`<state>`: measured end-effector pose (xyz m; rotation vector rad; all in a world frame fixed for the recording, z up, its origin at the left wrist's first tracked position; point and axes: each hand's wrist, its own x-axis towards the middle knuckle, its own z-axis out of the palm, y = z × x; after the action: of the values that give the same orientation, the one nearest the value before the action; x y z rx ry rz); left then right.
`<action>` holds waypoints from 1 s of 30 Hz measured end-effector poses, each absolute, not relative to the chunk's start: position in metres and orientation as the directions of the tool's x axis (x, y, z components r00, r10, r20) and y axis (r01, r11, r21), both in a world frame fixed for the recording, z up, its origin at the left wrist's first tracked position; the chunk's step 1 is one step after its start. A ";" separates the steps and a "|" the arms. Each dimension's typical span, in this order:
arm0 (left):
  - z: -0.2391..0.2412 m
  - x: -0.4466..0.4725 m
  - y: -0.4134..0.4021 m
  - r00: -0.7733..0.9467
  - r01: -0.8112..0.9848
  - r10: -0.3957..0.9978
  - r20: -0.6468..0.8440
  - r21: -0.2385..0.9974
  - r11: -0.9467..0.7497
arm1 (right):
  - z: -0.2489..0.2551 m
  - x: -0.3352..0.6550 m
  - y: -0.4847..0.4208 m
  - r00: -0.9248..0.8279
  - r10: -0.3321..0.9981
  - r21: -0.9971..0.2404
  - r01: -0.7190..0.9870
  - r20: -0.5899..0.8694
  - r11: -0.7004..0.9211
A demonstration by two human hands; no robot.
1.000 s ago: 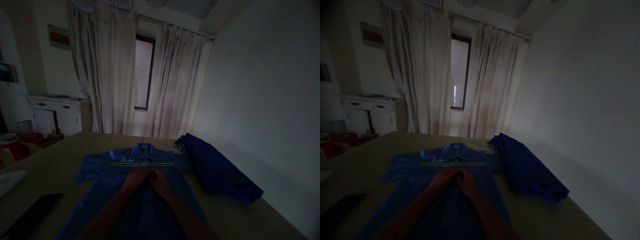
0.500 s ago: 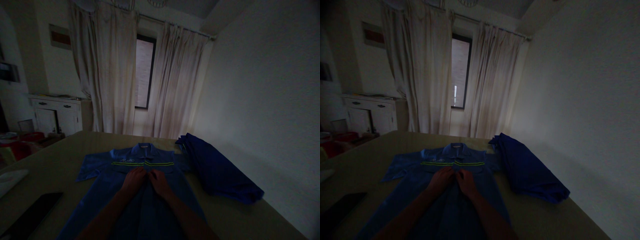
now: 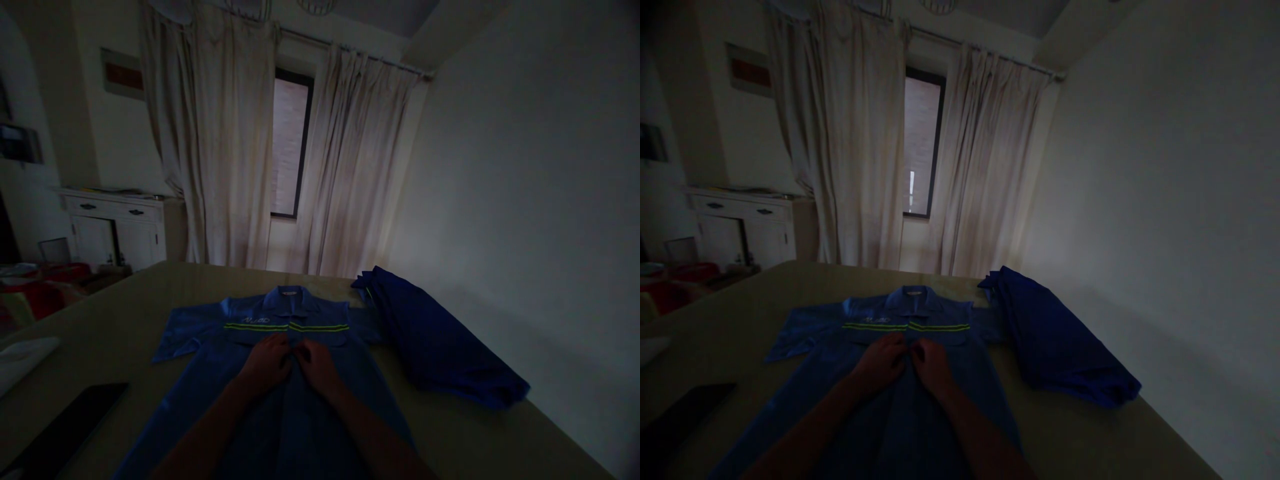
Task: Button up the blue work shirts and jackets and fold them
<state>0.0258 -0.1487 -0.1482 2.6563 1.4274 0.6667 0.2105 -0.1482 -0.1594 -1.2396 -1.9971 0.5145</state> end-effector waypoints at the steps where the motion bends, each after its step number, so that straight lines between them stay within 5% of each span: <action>1: -0.149 0.025 -0.148 0.471 0.769 0.806 0.359 0.281 -0.575 | -0.159 0.211 -0.148 -0.279 0.890 -0.647 0.613 0.359 0.453; 10: -0.157 0.026 -0.138 0.432 0.718 0.823 0.369 0.412 -0.561 | -0.163 0.211 -0.148 -0.251 0.906 -0.515 0.756 0.342 0.404; 30: -0.158 0.027 -0.134 0.330 0.728 0.899 0.288 0.528 -0.437 | -0.171 0.209 -0.142 -0.230 0.925 -0.563 0.740 0.304 0.369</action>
<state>0.0272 -0.1341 -0.1582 2.2957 1.4559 0.7949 0.2089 -0.1423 -0.1707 -1.4329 -2.0380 0.4025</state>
